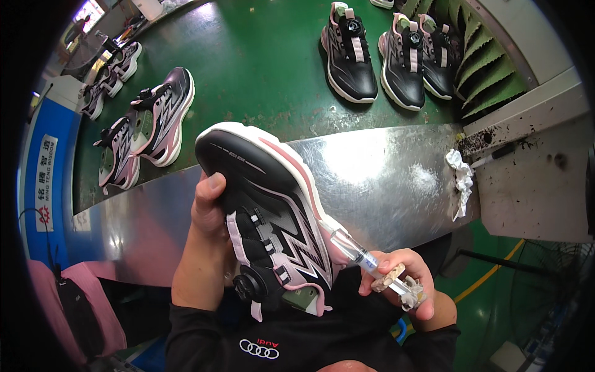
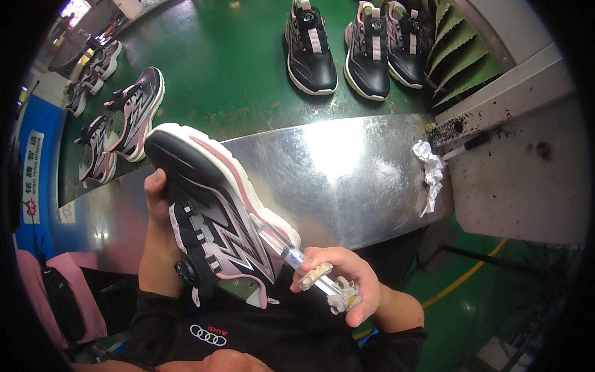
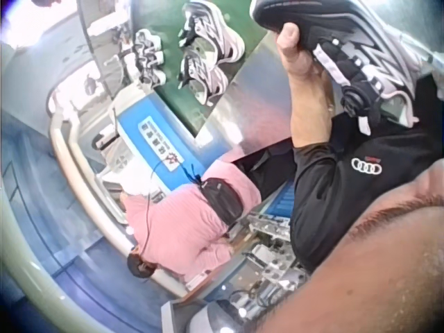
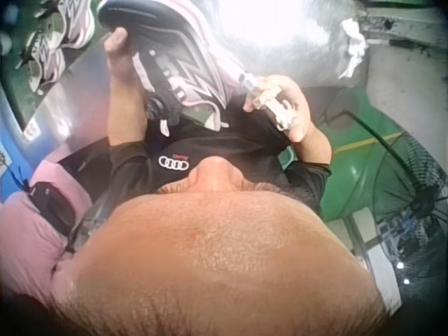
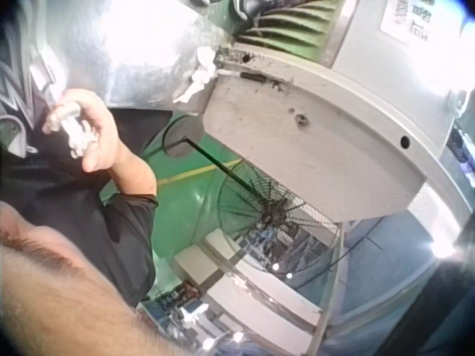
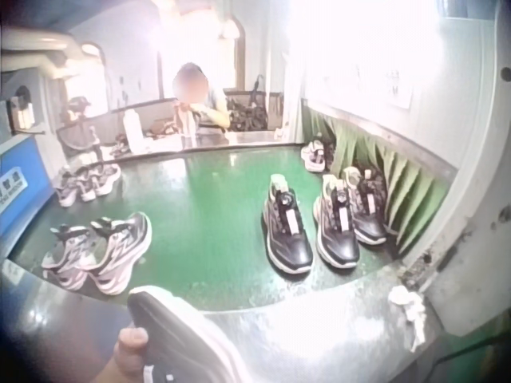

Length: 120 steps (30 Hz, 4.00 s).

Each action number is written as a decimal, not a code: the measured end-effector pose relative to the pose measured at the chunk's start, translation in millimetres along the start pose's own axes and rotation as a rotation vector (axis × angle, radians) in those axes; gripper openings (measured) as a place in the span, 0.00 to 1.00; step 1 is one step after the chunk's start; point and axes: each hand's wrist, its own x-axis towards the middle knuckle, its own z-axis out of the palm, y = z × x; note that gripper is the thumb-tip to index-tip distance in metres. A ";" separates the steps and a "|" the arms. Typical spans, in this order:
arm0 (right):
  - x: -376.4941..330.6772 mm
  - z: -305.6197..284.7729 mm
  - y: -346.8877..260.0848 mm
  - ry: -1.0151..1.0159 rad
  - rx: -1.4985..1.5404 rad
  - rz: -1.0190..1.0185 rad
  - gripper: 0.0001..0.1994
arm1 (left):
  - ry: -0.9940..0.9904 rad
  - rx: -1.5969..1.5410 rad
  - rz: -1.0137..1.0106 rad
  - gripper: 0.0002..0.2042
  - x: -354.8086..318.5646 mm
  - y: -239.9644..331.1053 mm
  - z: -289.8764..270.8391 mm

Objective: The person applies adhesive along the soles of shoes using a syringe, picking up and placing shoes back onto a conveyor belt.

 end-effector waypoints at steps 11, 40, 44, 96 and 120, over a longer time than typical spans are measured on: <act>-18.7 3.1 3.0 -0.006 -0.007 0.026 0.42 | -0.015 -0.142 -0.051 0.26 0.4 3.1 -16.2; -50.4 0.1 17.6 -0.001 -0.071 -0.056 0.41 | 0.067 -0.156 -0.102 0.22 9.4 2.7 -30.2; -52.8 -2.4 18.6 -0.011 -0.103 -0.071 0.40 | 0.081 -0.194 -0.109 0.22 10.9 0.6 -28.0; -41.8 -4.4 48.0 0.070 -0.458 -0.128 0.37 | 0.495 0.521 -0.209 0.16 -150.5 62.0 -55.0; -42.6 20.7 33.5 0.083 -0.589 -0.109 0.37 | 0.298 0.198 -0.472 0.40 -168.9 4.1 -4.8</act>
